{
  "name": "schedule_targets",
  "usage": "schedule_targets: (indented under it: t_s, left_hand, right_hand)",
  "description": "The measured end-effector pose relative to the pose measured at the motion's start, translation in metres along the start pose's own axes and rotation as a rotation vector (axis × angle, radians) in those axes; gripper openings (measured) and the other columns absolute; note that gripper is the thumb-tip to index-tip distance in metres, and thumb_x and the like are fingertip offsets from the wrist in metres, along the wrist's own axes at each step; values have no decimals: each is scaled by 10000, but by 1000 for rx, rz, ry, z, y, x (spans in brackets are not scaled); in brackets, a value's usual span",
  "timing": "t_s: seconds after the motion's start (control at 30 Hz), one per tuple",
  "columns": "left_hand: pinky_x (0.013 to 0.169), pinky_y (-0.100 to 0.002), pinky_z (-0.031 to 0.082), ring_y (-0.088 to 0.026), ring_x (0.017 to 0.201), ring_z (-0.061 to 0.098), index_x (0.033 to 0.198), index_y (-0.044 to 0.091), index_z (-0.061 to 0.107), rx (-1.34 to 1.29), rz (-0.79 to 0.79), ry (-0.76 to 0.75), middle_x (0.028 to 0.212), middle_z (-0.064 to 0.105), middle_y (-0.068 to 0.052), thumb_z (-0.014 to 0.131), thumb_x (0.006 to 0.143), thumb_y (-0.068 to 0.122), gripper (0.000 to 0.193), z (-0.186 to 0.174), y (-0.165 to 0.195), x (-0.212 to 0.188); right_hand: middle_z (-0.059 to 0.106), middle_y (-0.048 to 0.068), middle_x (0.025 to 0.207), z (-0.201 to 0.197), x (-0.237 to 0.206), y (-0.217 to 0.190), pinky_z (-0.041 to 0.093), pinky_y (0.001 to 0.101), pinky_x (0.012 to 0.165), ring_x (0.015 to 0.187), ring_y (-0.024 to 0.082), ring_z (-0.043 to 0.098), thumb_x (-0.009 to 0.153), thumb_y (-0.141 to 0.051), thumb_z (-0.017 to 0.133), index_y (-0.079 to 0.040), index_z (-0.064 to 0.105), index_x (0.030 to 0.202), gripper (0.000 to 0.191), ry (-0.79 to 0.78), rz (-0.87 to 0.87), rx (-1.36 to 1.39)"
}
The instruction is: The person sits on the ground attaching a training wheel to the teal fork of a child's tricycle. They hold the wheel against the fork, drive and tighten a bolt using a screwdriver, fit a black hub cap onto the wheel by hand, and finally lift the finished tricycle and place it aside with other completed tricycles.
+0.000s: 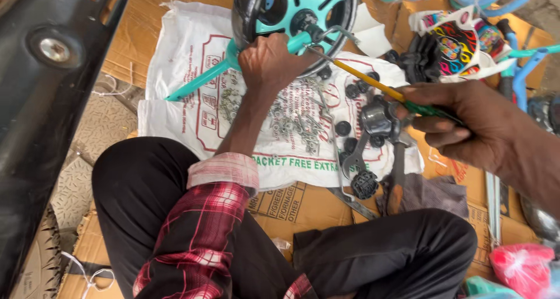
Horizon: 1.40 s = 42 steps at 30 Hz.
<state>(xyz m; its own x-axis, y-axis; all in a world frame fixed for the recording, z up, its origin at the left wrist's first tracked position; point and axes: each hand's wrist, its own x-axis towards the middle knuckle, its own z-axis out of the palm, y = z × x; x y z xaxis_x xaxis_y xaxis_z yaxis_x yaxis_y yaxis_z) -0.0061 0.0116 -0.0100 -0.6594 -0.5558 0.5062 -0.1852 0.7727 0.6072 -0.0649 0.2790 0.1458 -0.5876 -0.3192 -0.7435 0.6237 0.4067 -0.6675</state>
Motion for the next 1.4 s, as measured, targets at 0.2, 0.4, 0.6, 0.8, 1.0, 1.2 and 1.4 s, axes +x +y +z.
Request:
schedule_targets:
  t_s: [0.2, 0.4, 0.6, 0.8, 1.0, 1.2, 1.4]
  left_hand:
    - [387, -337, 417, -137, 368, 534, 587, 114, 712, -44, 31, 88, 472, 618, -13, 802, 724, 675, 584, 1, -2, 0]
    - [369, -350, 416, -127, 352, 517, 566, 91, 706, -48, -31, 40, 425, 581, -10, 814, 699, 725, 657, 6, -2, -1]
    - [382, -333, 432, -129, 391, 568, 644, 120, 746, -100, 53, 125, 519, 652, -17, 804, 710, 706, 592, 8, -3, -4]
    - [381, -329, 418, -142, 382, 563, 609, 99, 719, -65, 39, 140, 489, 631, -41, 823, 720, 701, 622, 10, -5, -6]
    - [311, -342, 377, -142, 325, 505, 545, 73, 681, -16, 46, 125, 414, 582, -33, 843, 687, 711, 674, 5, 0, -3]
    - [361, -324, 396, -134, 360, 501, 624, 115, 710, -78, 119, 199, 484, 597, -13, 868, 730, 621, 540, 1, 2, 1]
    - [333, -337, 371, -128, 341, 489, 556, 100, 664, -49, 56, 104, 430, 574, -22, 840, 735, 678, 630, 5, 1, 0]
  right_hand:
    - [679, 173, 765, 24, -26, 14, 417, 194, 472, 579, 112, 604, 903, -118, 761, 41, 712, 1087, 248, 287, -487, -1056]
    - [659, 76, 798, 25, -34, 24, 463, 254, 422, 635, 129, 658, 845, -80, 681, 56, 687, 1201, 382, 450, -1517, -2349]
    - [624, 43, 703, 27, -32, 32, 417, 294, 334, 421, 129, 532, 966, -172, 673, -6, 702, 1220, 305, 366, -1141, -2027]
    - [518, 159, 645, 28, -33, 29, 252, 323, 405, 466, 141, 348, 1015, -199, 673, 68, 726, 1033, 273, 435, -293, -857]
    - [587, 43, 791, 6, -5, 5, 194, 165, 327, 504, 15, 302, 980, -211, 614, 94, 688, 1135, 350, 70, 105, -9]
    - [662, 81, 926, 7, -12, -4, 282, 199, 366, 628, 30, 545, 892, -19, 690, 15, 595, 1230, 353, 111, -175, -453]
    - [597, 50, 760, 15, -32, 19, 387, 315, 349, 522, 132, 570, 909, -50, 636, 35, 615, 1355, 455, 359, -1236, -2170]
